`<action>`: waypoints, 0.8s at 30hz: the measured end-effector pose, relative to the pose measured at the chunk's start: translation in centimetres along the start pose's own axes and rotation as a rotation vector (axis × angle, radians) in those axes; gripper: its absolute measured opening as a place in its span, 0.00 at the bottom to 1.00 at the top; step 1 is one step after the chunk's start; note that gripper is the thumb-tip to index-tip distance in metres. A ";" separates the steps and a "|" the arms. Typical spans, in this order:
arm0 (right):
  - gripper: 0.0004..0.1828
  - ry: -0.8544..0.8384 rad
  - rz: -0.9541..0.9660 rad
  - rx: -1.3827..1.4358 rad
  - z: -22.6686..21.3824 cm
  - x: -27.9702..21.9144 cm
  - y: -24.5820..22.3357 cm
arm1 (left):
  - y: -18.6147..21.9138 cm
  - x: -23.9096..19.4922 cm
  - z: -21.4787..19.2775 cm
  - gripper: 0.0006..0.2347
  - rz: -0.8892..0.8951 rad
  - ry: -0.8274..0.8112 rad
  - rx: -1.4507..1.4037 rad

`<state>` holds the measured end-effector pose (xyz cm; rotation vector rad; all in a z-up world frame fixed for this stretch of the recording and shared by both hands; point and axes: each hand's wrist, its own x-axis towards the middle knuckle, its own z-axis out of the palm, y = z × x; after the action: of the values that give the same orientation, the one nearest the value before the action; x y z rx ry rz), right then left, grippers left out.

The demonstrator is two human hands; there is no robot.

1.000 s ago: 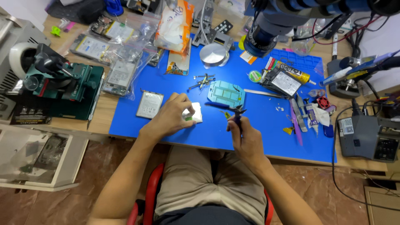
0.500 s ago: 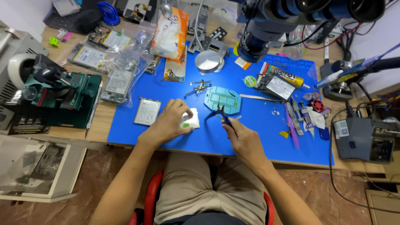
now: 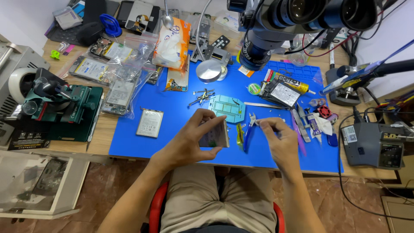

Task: The person uses pliers to remove a metal tab from a rectangular battery pack. They then peel off the protective film from the battery and apply a new adhesive strip. The person continues to peel and apply adhesive strips to the battery pack.

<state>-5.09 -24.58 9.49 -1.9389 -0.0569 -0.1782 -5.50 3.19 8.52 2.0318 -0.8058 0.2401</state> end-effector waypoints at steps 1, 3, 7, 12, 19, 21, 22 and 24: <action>0.11 0.005 0.009 0.002 0.9 -0.4 0.7 | 0.4 -0.3 0.4 0.33 -0.001 -0.010 -0.003; 0.09 -0.142 0.165 0.372 2.9 -0.1 1.8 | 0.8 0.2 0.8 0.33 0.072 0.001 0.091; 0.08 -0.249 0.278 0.592 4.4 -0.2 2.8 | 1.1 0.2 1.5 0.32 0.109 0.003 0.130; 0.09 -0.351 0.323 0.767 4.3 0.2 4.2 | 1.4 0.3 1.4 0.32 0.149 -0.008 0.130; 0.09 -0.394 0.291 0.783 4.8 0.6 4.7 | 0.5 -0.6 2.5 0.33 0.178 0.129 0.215; 0.09 -0.377 0.281 0.738 4.6 0.8 5.0 | 0.7 -0.4 2.4 0.31 0.190 0.089 0.260; 0.09 -0.367 0.283 0.733 4.7 0.8 4.7 | 0.7 -0.4 2.3 0.31 0.195 0.087 0.251; 0.08 -0.342 0.266 0.701 4.6 0.8 4.1 | 0.5 -0.2 2.1 0.31 0.188 0.086 0.302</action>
<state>-3.29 -21.82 4.15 -1.2409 -0.0748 0.3187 -6.31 1.39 7.57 2.2077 -0.9530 0.5816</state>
